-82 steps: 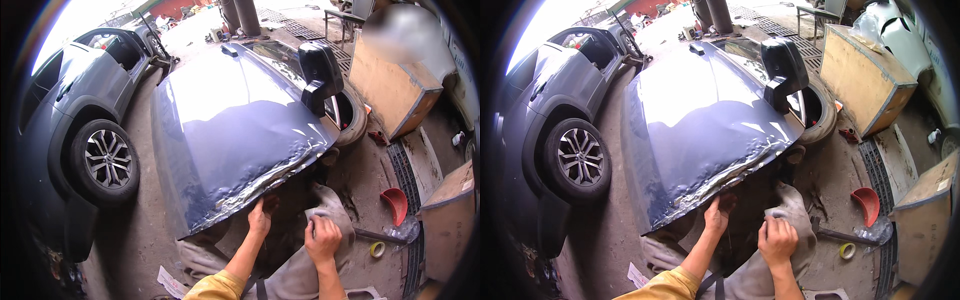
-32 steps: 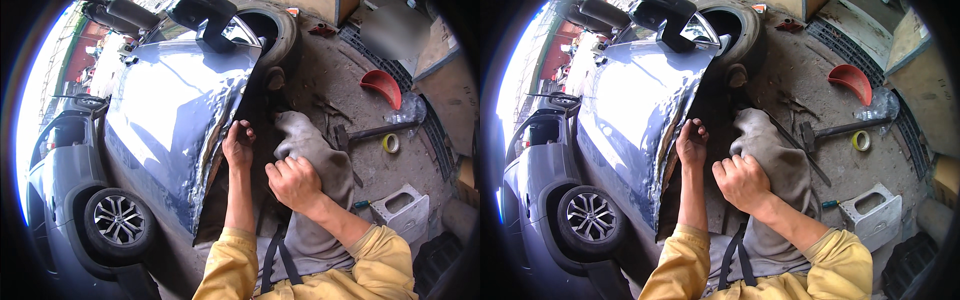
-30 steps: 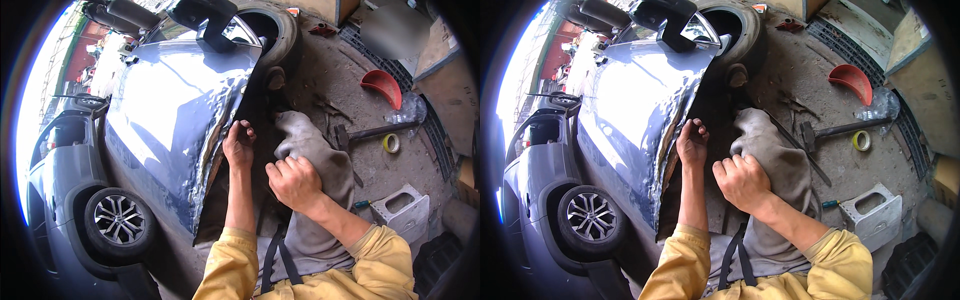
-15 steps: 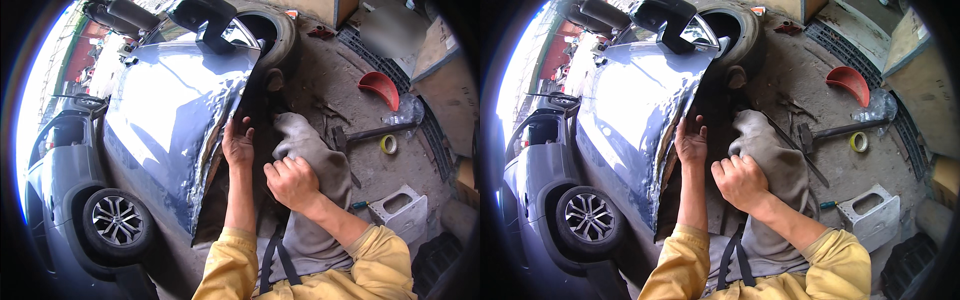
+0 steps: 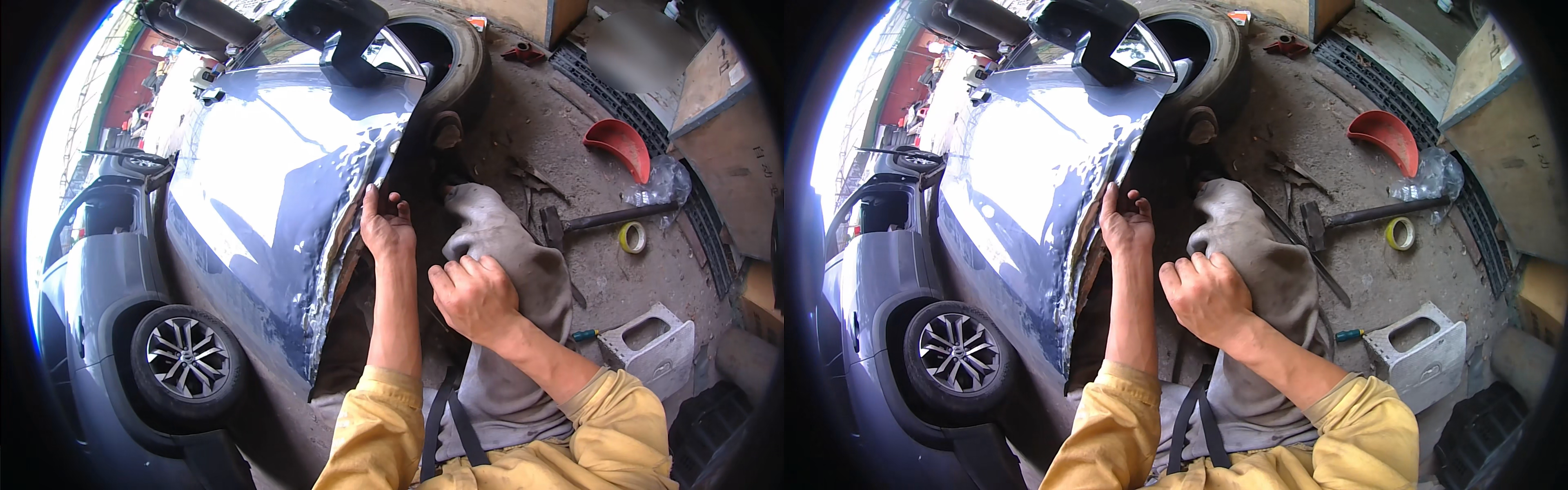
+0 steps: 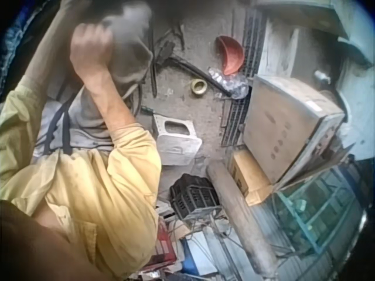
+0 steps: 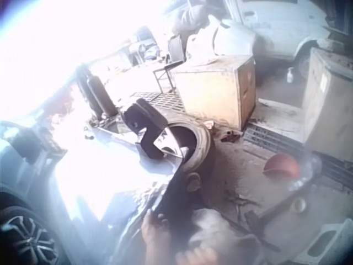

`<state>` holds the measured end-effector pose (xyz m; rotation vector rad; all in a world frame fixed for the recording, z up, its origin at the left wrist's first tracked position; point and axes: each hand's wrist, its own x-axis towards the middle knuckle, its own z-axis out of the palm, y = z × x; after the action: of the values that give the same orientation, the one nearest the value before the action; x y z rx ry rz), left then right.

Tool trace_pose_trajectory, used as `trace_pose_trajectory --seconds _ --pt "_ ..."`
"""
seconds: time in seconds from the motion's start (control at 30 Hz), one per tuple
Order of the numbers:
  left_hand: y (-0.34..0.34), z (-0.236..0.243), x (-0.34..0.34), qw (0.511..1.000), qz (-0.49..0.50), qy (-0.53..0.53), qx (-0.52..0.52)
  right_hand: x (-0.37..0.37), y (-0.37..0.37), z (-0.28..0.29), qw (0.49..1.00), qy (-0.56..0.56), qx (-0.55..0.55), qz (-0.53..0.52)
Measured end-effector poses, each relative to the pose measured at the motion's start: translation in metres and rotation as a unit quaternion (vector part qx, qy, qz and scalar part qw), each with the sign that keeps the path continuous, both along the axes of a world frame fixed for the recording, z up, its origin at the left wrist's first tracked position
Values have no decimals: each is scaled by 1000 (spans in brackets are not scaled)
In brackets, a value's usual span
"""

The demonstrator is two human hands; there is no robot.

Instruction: The person uses a metal rod to pry and adjust the edge of a damaged car hood. They repeatedly insert the rod into the seam and apply leverage to straighten the metal, occasionally switching to a hammer to tap the area.

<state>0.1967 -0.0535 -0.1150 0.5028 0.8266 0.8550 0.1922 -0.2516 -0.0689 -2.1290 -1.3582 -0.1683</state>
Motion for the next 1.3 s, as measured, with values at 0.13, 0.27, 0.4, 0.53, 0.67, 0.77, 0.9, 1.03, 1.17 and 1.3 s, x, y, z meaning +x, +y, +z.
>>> trace_pose_trajectory --seconds 0.13,0.27,0.4,0.53,0.67,0.77,0.9,1.03,1.17,1.3 --pt "1 1 0 1000 -3 8 5 0 0 0 1000 1 5 1" --pt "1 1 0 1000 -5 5 11 0 0 0 1000 -1 7 0" --pt "1 2 2 1000 0 9 14 0 0 -1 1000 -2 8 -2" --pt "-2 4 2 1000 7 15 14 1 0 -1 1000 -2 12 -1" --pt "-2 4 2 999 13 24 17 1 0 -1 1000 2 7 0" --pt "-1 3 1 999 12 25 18 0 0 0 1000 6 8 3" --pt "-1 3 1 999 6 30 23 -1 0 -2 1000 3 13 -1" --pt "-1 4 0 999 2 38 20 0 -1 -1 1000 9 8 2" --pt "1 1 -7 998 -38 11 38 0 -1 -1 1000 15 16 5" --pt "1 1 -12 998 -54 -18 32 1 -3 -2 1000 16 23 1"
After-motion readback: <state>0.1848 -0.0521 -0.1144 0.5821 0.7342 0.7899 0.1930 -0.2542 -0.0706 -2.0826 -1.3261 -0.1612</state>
